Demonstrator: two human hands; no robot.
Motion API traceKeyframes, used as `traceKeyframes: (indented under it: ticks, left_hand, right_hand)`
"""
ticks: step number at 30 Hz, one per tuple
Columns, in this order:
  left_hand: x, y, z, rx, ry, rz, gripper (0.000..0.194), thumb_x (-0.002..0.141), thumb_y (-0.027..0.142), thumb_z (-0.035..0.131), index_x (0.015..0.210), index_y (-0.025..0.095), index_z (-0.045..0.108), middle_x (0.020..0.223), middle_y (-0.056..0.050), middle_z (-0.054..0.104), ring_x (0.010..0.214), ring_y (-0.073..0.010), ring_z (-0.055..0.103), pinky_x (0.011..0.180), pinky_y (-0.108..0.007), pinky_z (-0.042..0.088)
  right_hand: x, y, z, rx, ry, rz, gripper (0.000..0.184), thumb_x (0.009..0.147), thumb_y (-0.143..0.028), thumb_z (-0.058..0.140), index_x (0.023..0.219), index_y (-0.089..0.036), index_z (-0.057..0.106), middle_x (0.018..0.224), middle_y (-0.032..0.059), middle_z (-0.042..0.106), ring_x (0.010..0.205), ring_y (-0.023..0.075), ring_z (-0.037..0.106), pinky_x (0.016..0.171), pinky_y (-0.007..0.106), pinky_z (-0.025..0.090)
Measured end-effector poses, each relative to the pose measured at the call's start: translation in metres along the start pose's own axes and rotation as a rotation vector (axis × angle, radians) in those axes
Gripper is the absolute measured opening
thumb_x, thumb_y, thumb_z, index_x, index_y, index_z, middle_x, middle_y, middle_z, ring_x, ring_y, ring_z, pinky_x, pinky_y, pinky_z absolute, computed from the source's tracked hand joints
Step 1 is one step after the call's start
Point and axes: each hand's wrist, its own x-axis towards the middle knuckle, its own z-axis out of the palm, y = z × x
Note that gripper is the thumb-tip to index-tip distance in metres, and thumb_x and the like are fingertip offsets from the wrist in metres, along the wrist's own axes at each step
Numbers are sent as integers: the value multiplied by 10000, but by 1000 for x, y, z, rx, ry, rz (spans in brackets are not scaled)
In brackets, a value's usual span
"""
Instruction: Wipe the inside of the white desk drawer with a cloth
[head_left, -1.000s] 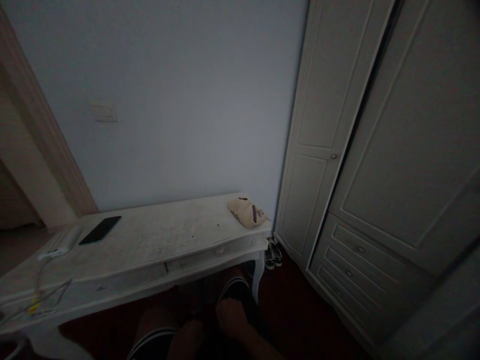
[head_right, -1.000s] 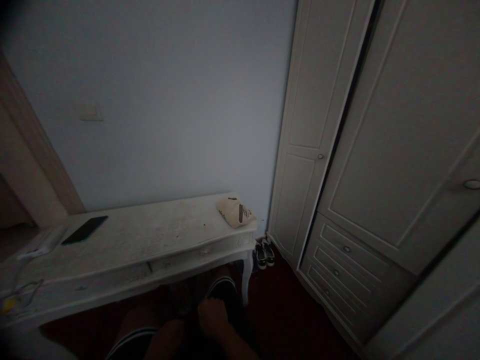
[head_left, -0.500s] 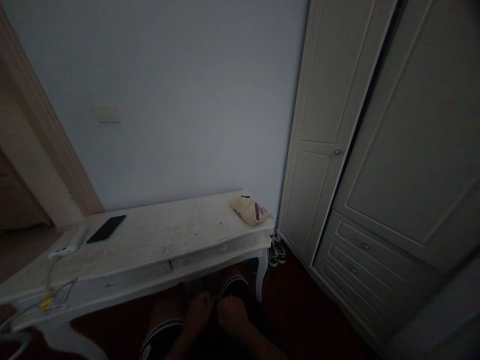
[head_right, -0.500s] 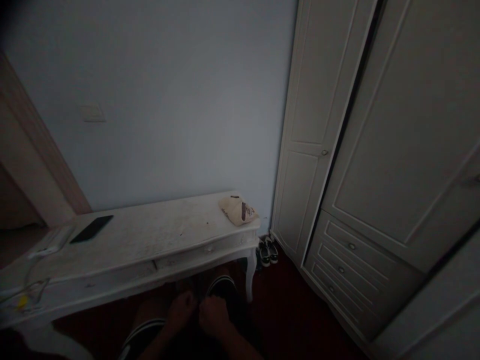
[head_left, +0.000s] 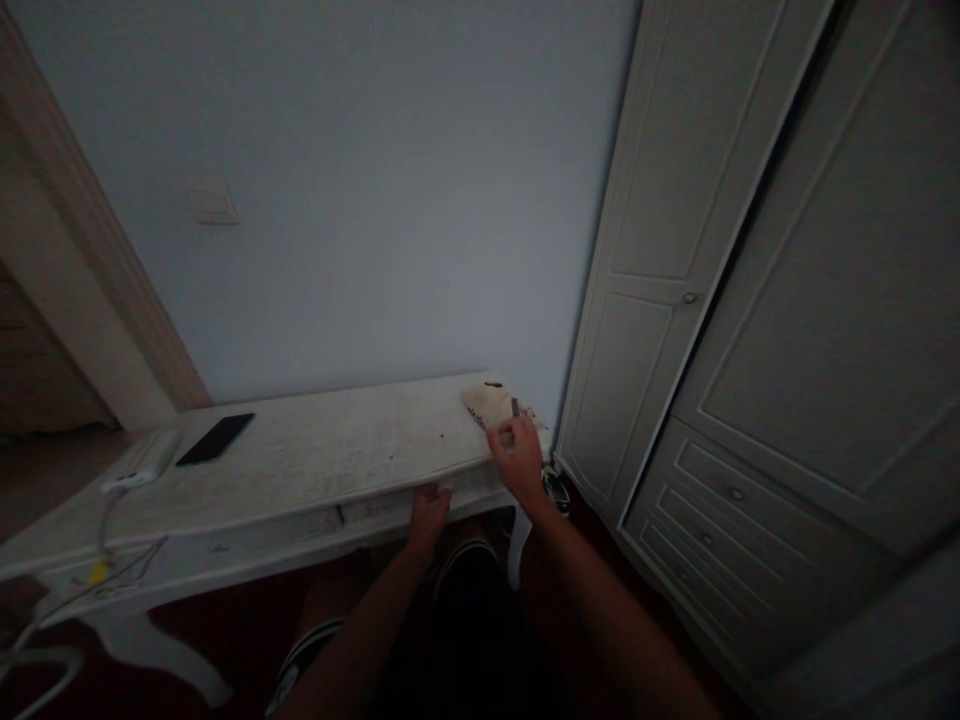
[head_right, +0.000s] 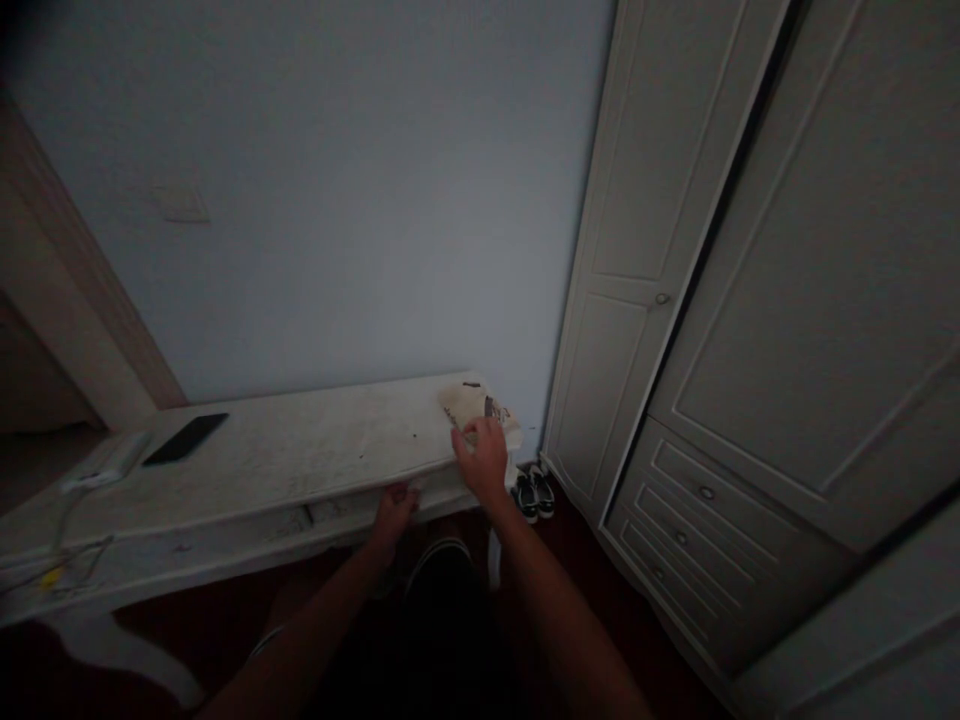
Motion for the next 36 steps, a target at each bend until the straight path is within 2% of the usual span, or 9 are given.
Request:
traceKeyframes:
  ticks: [2,4,6,8,11,15,19,25,36]
  left_hand:
    - [0,4,5,-38,5,-46,399,971,415,645,1297,189,600,1262,-88,652,1033,-214,672,862,-427,604]
    - [-2,7,10,-62,27,-81,393,972,410,644,1294,188,600,1250,-85,655,1013,-207,675,844,-414,608]
    - [-3,10,13,-72,57,-105,391,973,414,643,1288,186,601,1233,-82,659,990,-200,677,827,-403,610]
    - [-4,13,17,-71,91,-123,394,970,428,645,1278,185,605,1208,-78,666,966,-193,679,811,-393,610]
    - [-4,16,20,-53,138,-149,394,968,446,645,1259,183,612,1175,-71,675,938,-185,681,795,-381,608]
    - [-4,19,17,-6,185,-161,396,965,452,646,1254,183,618,1196,-76,674,980,-199,679,840,-410,601]
    - [-7,19,14,49,241,-165,385,954,443,662,1239,186,628,1233,-80,663,1057,-223,664,896,-443,584]
    - [-26,9,15,18,292,-141,353,935,463,676,1133,173,643,1106,-55,682,959,-197,662,878,-427,566]
    - [-98,-32,26,-236,360,-151,365,729,517,759,857,219,593,795,-37,687,774,-244,699,766,-404,571]
  right_hand:
    - [46,12,-8,-74,43,10,415,939,-495,577,1191,-166,606,1287,168,568,1215,296,518,1070,443,393]
    - [75,25,-6,-221,-53,111,619,860,-566,680,1336,-186,566,1504,200,428,1334,344,465,1093,484,375]
    - [87,36,2,-336,-214,221,814,789,-638,739,1453,-237,492,1602,203,327,1391,384,439,1090,523,377]
    - [88,44,13,-384,-336,280,910,759,-679,748,1503,-258,436,1559,208,409,1374,395,475,1070,543,392]
    - [84,49,25,-397,-368,287,846,796,-649,719,1476,-224,450,1398,207,574,1315,396,531,1047,557,408]
    - [89,50,26,-355,-398,263,682,796,-476,759,1391,-244,519,1342,180,628,1279,382,567,1022,533,434]
    - [102,59,11,-211,-424,257,554,735,-395,792,1235,-241,610,1206,112,710,1150,322,647,955,426,486]
    - [97,69,-15,132,-297,236,436,786,-456,671,1131,-196,612,1105,64,727,993,226,668,821,336,540]
    - [23,39,-79,897,-163,290,568,695,-441,846,1177,-237,625,1065,64,754,867,226,704,749,333,586]
